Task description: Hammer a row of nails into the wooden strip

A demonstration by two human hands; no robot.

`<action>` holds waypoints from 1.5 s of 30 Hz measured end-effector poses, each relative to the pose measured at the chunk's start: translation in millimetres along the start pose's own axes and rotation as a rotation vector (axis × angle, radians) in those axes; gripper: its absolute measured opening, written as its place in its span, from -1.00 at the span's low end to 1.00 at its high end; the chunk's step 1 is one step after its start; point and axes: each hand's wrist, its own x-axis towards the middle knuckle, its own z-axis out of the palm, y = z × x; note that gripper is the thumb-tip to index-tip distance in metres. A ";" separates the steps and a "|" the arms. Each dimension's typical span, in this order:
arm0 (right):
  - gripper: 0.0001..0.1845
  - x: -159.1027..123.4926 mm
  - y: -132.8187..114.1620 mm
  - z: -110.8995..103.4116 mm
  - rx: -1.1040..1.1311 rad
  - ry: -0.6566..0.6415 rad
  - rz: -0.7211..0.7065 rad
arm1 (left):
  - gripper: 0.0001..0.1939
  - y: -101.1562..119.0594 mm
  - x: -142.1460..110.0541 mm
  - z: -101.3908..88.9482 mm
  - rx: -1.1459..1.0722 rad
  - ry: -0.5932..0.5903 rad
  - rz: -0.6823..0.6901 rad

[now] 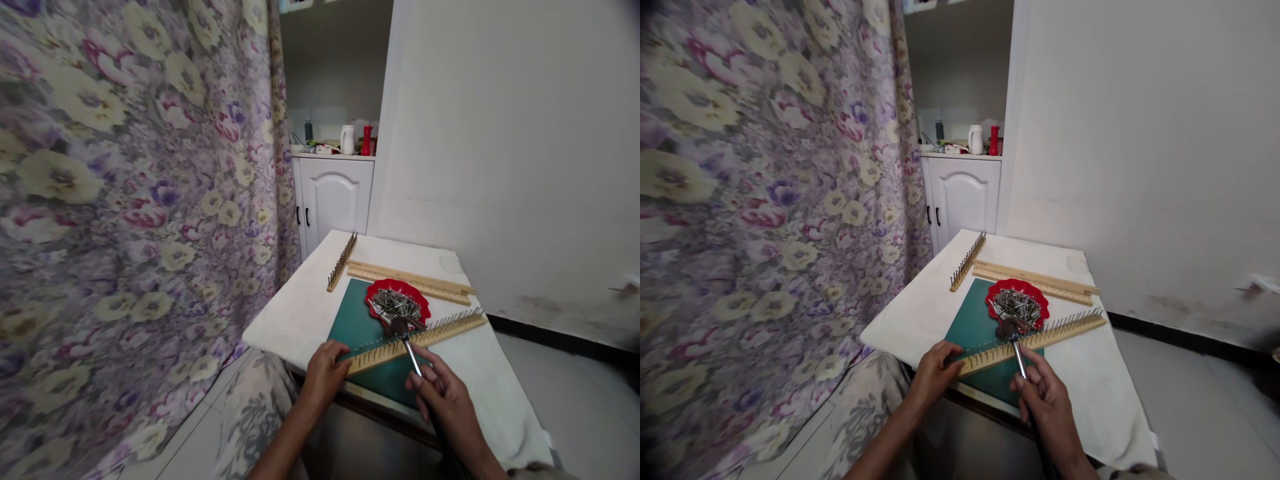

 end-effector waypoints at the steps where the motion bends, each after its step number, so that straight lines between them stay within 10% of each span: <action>1: -0.40 0.5 -1.7 -3.0 0.003 0.014 -0.010 | -0.81 -1.3 -2.9 -3.7 0.018 -0.015 0.022; 33: -0.39 10.0 -8.8 -14.4 0.058 0.228 -0.029 | -0.69 -41.4 26.0 -27.6 0.054 -0.093 0.212; 38: -0.37 10.8 -8.2 -16.2 0.083 0.248 -0.031 | -0.77 -12.4 73.7 -34.9 0.131 -0.066 0.312; 45: -0.37 10.7 -7.7 -15.0 0.090 0.249 -0.032 | -0.79 30.8 167.1 2.8 0.477 -0.347 0.406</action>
